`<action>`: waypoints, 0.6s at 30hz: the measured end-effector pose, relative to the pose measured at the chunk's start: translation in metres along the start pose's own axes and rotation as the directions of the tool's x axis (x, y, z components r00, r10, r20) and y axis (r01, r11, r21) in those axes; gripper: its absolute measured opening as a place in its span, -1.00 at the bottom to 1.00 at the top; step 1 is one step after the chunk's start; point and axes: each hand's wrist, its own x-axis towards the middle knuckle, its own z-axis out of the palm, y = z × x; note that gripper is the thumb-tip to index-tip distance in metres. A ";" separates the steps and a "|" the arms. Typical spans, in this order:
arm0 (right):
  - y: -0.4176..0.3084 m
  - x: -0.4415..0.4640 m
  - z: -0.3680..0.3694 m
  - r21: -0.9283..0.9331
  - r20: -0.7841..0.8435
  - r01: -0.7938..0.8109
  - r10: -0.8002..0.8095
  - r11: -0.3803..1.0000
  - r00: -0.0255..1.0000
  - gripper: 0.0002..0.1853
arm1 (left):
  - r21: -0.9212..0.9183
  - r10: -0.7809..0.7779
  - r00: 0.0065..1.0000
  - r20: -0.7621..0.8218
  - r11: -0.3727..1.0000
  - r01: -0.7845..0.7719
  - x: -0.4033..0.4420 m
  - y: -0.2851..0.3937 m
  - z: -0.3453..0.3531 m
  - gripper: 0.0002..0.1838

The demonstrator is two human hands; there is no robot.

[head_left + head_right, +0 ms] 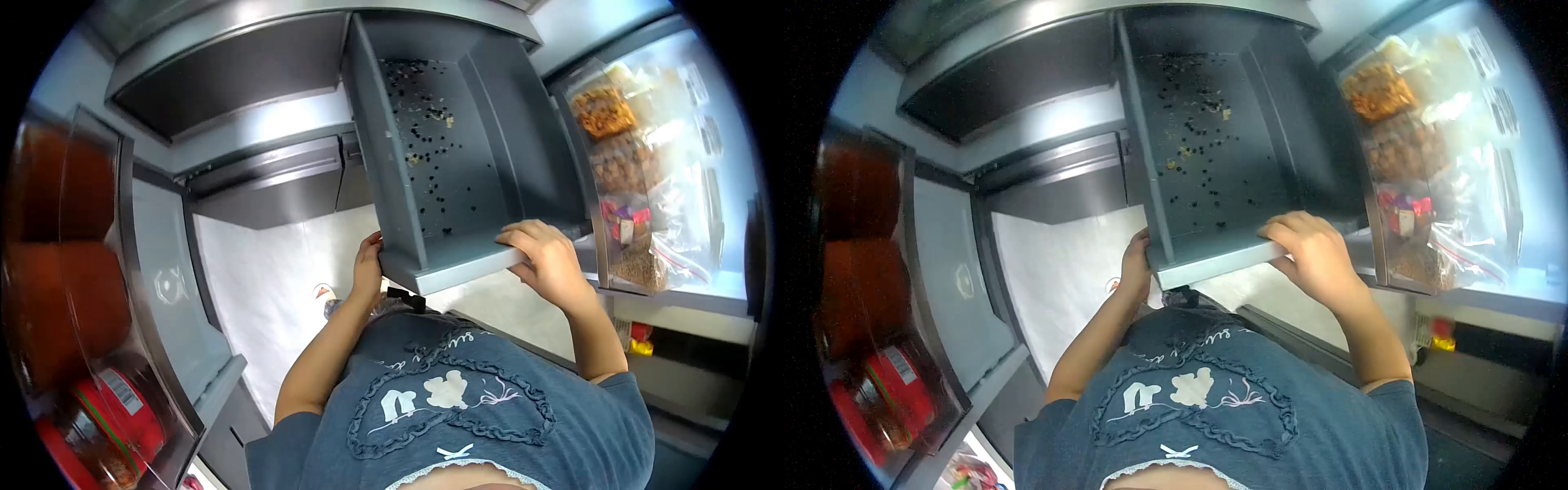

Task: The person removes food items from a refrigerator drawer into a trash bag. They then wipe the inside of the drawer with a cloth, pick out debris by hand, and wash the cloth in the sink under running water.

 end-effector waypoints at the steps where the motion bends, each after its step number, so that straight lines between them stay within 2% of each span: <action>1: 0.000 0.002 0.000 0.011 -0.019 -0.002 0.002 1.000 1.000 -0.64 | -0.098 -0.071 0.997 0.010 0.993 0.071 0.005 -0.001 -0.002 -0.55; 3: 0.003 0.002 0.000 0.038 -0.053 -0.002 0.005 0.999 0.999 -0.62 | -0.284 -0.215 0.976 0.041 0.934 0.217 0.012 0.000 -0.004 -0.58; 4: 0.007 0.002 0.001 0.041 -0.013 -0.003 0.004 0.999 1.000 -0.53 | -0.226 -0.237 0.970 0.049 0.944 0.242 0.012 0.002 -0.007 -0.58; 8: 0.011 0.001 -0.013 0.236 -0.043 0.066 -0.057 0.970 0.997 -0.36 | -0.209 -0.287 0.954 0.087 0.931 0.299 0.021 -0.017 -0.030 -0.49; 11: 0.011 0.003 -0.018 0.320 -0.120 0.096 -0.060 0.943 0.991 -0.36 | -0.063 -0.216 0.976 0.006 0.974 0.216 0.015 -0.015 -0.051 -0.47; 12: 0.010 0.005 -0.014 0.349 -0.254 0.138 -0.048 0.927 0.966 -0.50 | -0.019 -0.203 0.979 0.002 0.979 0.203 0.011 -0.011 -0.058 -0.48; 13: 0.006 0.002 -0.010 0.403 -0.319 0.193 -0.060 0.895 0.946 -0.56 | 0.033 -0.181 0.982 -0.045 0.983 0.182 0.003 -0.010 -0.064 -0.50; 15: -0.003 -0.006 -0.006 0.489 -0.450 0.318 -0.077 0.812 0.889 -0.69 | 0.138 -0.223 0.957 -0.185 0.958 0.250 -0.018 -0.005 -0.074 -0.53; 16: -0.008 -0.012 -0.005 0.584 -0.465 0.387 -0.097 0.714 0.880 -0.81 | 0.182 -0.204 0.953 -0.224 0.952 0.247 -0.033 -0.004 -0.079 -0.56; 18: -0.009 -0.027 0.002 0.777 -0.305 0.319 -0.117 0.543 0.945 -0.83 | 0.291 -0.243 0.934 -0.262 0.903 0.316 -0.059 -0.022 -0.103 -0.59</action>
